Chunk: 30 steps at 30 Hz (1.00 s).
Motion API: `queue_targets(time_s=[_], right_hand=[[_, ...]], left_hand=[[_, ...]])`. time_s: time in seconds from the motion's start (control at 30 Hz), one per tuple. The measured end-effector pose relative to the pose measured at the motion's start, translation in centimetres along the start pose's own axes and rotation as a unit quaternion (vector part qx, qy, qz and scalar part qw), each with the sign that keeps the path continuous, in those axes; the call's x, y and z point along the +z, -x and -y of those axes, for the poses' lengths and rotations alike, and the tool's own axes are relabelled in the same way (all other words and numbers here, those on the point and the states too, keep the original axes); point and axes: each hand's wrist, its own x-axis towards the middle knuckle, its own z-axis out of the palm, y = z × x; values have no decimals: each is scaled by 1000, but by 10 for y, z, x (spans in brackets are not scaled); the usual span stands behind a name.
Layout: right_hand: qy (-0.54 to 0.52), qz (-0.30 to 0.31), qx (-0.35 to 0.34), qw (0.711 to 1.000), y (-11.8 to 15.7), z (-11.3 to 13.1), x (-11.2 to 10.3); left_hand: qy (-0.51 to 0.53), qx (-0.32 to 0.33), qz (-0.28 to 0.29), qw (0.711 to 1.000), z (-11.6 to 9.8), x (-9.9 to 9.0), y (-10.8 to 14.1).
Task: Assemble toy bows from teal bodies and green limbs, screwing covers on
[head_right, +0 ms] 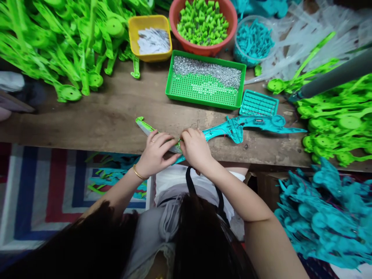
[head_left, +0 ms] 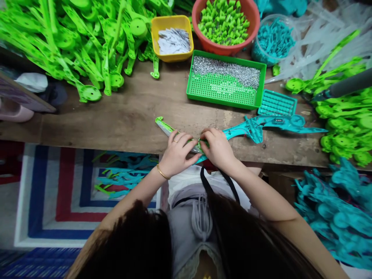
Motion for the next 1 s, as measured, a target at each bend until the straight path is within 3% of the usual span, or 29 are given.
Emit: queue_targets(time_s=[0.17, 0.3, 0.4, 0.5, 0.67, 1.0], right_hand=[[5, 13, -9, 1000, -2, 0, 2], [-3, 32, -46, 998, 1, -3, -11], [-32, -18, -44, 998, 10, -16, -26], [-35, -66, 8, 997, 21, -34, -35], [14, -48, 11, 999, 28, -49, -28], [11, -60, -21, 998, 21, -49, -14]], left_hand=[[-16, 7, -6, 1000, 1, 3, 1], [-43, 13, 5, 999, 1, 2, -1], [-52, 26, -2, 998, 2, 2, -2], [-49, 32, -13, 998, 3, 2, -3], [-36, 25, -11, 999, 4, 4, -4], [-32, 30, -13, 999, -2, 1, -4]])
